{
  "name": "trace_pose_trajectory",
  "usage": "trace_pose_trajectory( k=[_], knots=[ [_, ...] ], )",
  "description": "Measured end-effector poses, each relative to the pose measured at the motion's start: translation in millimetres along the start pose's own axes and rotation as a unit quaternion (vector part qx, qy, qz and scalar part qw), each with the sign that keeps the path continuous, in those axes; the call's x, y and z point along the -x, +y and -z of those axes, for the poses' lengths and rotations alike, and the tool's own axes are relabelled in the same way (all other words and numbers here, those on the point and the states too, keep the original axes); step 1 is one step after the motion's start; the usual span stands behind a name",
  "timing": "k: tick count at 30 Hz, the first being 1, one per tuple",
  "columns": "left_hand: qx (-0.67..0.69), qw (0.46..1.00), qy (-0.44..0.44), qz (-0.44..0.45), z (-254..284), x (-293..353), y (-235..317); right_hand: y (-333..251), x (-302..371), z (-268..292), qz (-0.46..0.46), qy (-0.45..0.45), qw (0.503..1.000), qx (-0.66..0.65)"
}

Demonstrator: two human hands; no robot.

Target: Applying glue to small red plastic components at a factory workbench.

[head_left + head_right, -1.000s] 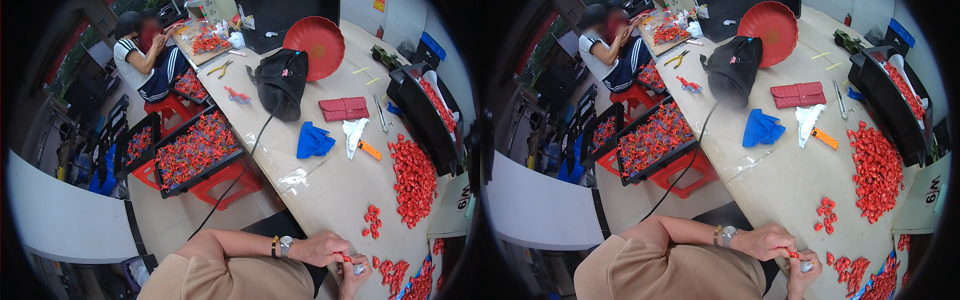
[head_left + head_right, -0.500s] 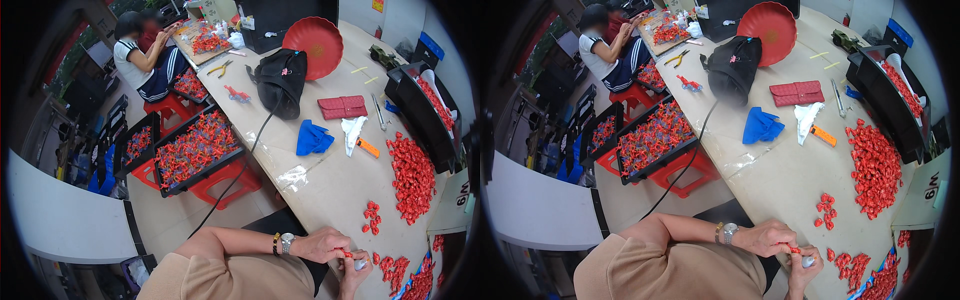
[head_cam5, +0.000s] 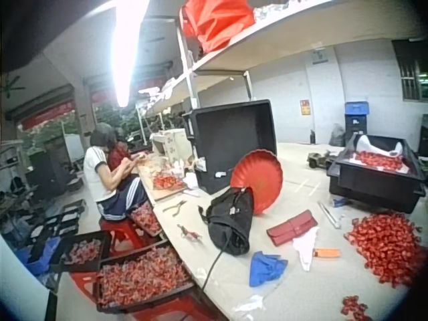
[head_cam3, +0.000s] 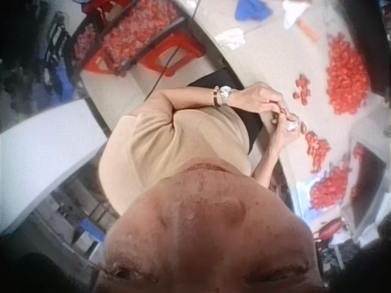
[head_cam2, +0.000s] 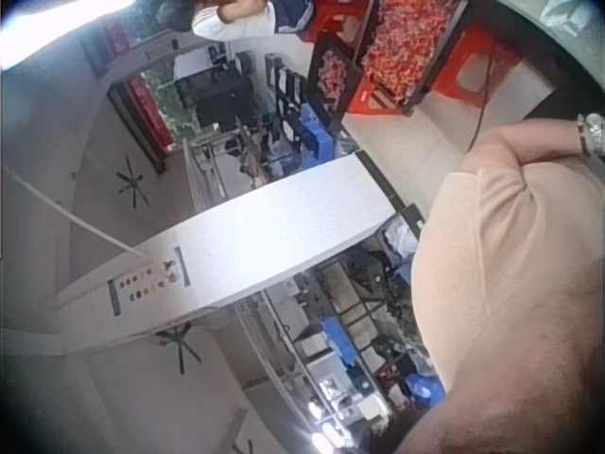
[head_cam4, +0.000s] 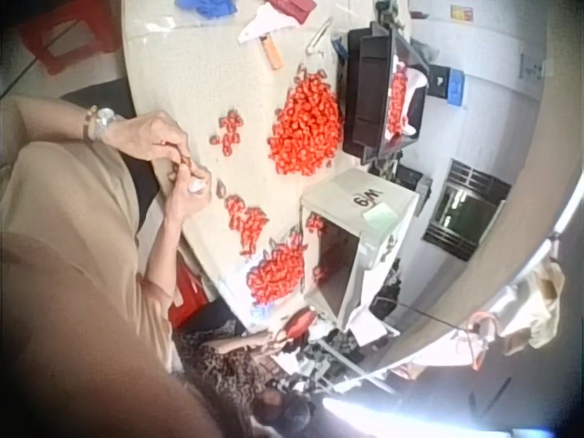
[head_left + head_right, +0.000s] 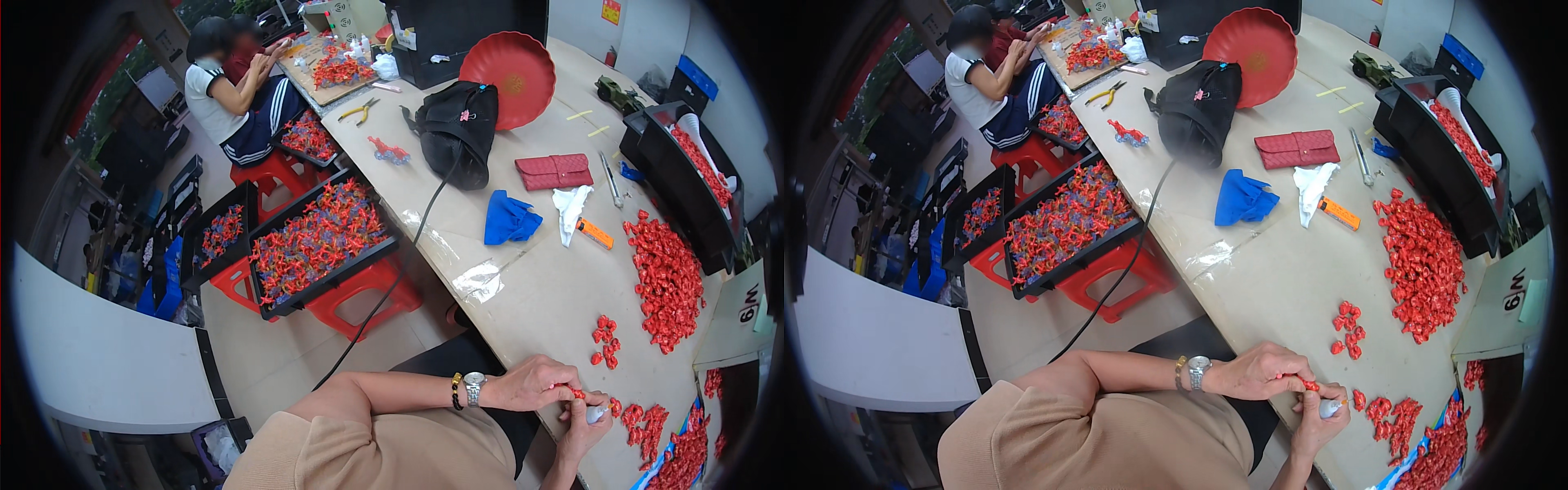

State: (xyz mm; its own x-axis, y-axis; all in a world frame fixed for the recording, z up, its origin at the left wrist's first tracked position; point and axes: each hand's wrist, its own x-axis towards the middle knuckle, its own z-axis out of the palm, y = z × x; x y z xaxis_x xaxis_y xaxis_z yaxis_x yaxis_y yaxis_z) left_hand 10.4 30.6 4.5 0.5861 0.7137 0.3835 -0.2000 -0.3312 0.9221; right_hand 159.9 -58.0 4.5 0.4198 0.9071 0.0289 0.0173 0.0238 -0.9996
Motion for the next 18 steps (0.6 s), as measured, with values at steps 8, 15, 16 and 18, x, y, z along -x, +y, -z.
trace_pose_trajectory(
  k=[8, 15, 16, 18],
  knots=[
    [0.009, 0.999, 0.013, 0.045, -2.1, -4.8, 11.7, 1.7, 5.0, -3.0, 0.061, 0.027, 0.998, -0.002],
    [0.021, 0.994, 0.044, 0.1, -8.6, -1.9, 12.8, 6.8, 8.6, -3.1, 0.105, 0.046, 0.993, 0.024],
    [0.02, 0.993, 0.034, 0.111, -7.4, -1.8, 13.3, 6.9, 8.9, -3.3, 0.114, 0.045, 0.992, 0.032],
    [0.02, 0.993, 0.03, 0.115, -7.5, -1.3, 14.9, 6.9, 9.7, -3.4, 0.12, 0.044, 0.991, 0.041]
  ],
)
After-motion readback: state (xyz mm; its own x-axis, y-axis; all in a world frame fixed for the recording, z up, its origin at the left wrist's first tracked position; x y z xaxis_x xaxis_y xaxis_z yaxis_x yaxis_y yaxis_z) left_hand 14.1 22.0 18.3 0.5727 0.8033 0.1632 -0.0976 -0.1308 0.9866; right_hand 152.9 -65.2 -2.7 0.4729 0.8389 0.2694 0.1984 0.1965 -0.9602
